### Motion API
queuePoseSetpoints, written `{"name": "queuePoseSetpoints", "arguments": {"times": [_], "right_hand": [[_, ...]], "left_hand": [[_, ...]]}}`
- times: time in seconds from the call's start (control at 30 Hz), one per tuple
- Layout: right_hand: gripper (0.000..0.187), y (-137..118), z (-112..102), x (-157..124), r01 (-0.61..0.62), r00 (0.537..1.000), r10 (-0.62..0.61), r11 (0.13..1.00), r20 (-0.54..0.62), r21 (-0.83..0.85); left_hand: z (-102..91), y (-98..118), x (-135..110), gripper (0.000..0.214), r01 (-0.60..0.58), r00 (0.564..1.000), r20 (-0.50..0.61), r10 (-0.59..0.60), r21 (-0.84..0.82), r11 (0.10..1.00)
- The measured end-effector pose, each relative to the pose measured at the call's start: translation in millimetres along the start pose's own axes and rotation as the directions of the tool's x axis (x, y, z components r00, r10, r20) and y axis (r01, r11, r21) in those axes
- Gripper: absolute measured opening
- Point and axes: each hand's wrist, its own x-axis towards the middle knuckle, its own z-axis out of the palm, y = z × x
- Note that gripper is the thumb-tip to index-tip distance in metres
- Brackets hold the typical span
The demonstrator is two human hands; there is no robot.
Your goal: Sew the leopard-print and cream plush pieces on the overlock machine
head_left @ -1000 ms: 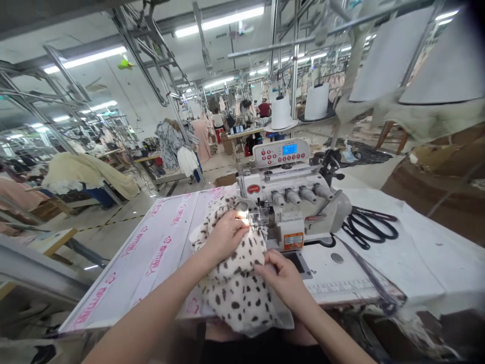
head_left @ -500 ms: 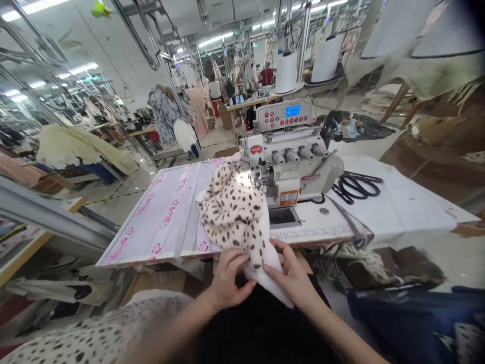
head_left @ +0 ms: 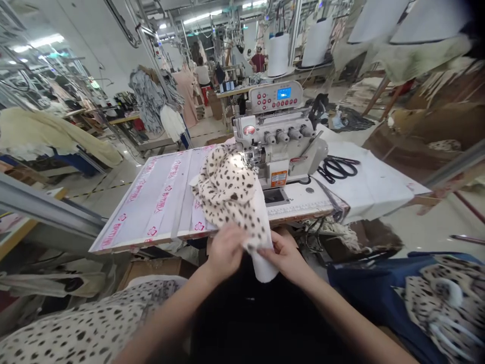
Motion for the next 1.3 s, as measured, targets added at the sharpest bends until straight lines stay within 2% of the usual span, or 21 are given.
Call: {"name": "queuePoseSetpoints", "arguments": {"times": [0.07,0.1,0.23,0.3,0.4,0.47,0.53,0.6,0.73,0.8,0.87,0.9,0.93,1.0,1.07,1.17,1.3], "right_hand": [[0.029,-2.7,3.8,-4.1,-0.004,0.999,0.001,0.998,0.047,0.064],[0.028,-4.0,5.6,-6.1,-0.008,0.997,0.001,0.996,0.074,0.088],[0.027,-6.2,9.3,-10.7,0.012,0.991,-0.028,0.993,0.133,0.116],[0.029,-3.3,6.6,-10.3,0.046,0.991,-0.056,0.996,0.124,0.081],[0.041,3.7,-6.9,-1.7,0.155,0.987,-0.159,0.981,-0.028,-0.12],[0.043,4.8,-20.9,12.0,0.223,0.941,-0.287,0.923,-0.178,-0.314],[0.033,-0.5,-34.3,31.6,0.267,0.88,-0.409,0.847,-0.243,-0.46],[0.022,-10.8,-42.6,53.7,0.302,0.852,-0.47,0.799,-0.229,-0.519],[0.02,-29.2,-41.1,87.9,0.311,0.897,-0.426,0.796,-0.117,-0.519],[0.022,-32.2,-35.8,94.6,0.293,0.916,-0.393,0.791,-0.079,-0.537],[0.029,-32.3,-32.0,95.4,0.273,0.919,-0.382,0.794,-0.097,-0.542],[0.031,-32.2,-31.4,94.7,0.264,0.922,-0.372,0.808,-0.11,-0.526],[0.032,-32.4,-31.6,93.9,0.254,0.929,-0.352,0.832,-0.117,-0.493],[0.033,-34.2,-34.0,92.9,0.223,0.956,-0.277,0.897,-0.093,-0.381],[0.034,-37.0,-37.3,92.8,0.182,0.979,-0.198,0.953,-0.045,-0.242],[0.036,-38.7,-40.4,91.8,0.112,0.994,-0.114,0.985,-0.008,-0.132],[0.038,-33.7,-40.2,88.0,0.1,0.994,-0.108,0.969,-0.027,-0.225]], "left_hand": [[-8.8,17.0,-1.4,0.025,-0.095,0.986,0.129,0.105,-0.083,0.992],[-11.8,23.3,-2.9,0.026,-0.103,0.977,0.175,0.12,-0.099,0.99],[-13.5,31.5,-9.6,0.024,-0.045,0.976,0.209,0.062,-0.086,0.995],[-12.0,30.8,-11.5,0.025,-0.032,0.979,0.201,0.047,-0.078,0.996],[-13.5,30.9,-11.3,0.028,0.005,0.984,0.18,0.015,-0.111,0.994],[-16.1,31.7,-9.9,0.03,0.016,0.984,0.177,0.009,-0.143,0.99],[-17.1,32.7,-8.4,0.032,0.005,0.984,0.176,0.024,-0.162,0.987],[-14.8,34.0,-7.1,0.034,-0.016,0.983,0.177,0.047,-0.172,0.985],[-7.9,37.5,-0.5,0.034,-0.051,0.975,0.203,0.088,-0.181,0.982],[-9.5,36.5,10.6,0.027,-0.062,0.946,0.304,0.11,-0.164,0.985],[-14.8,28.5,30.2,0.026,-0.031,0.911,0.398,0.104,-0.185,0.982],[-17.7,20.7,42.8,0.027,0.006,0.917,0.392,0.074,-0.198,0.98],[-19.9,10.2,56.5,0.026,0.052,0.941,0.337,0.017,-0.193,0.98],[-21.1,-17.3,84.4,0.019,0.175,0.98,0.118,-0.163,-0.096,0.98],[-17.9,-47.4,106.9,0.017,0.32,0.947,-0.038,-0.318,0.092,0.943],[-10.3,-79.8,121.7,0.017,0.36,0.928,-0.017,-0.371,0.28,0.89],[-7.2,-88.5,117.0,0.022,0.278,0.948,0.042,-0.315,0.373,0.885]]}}
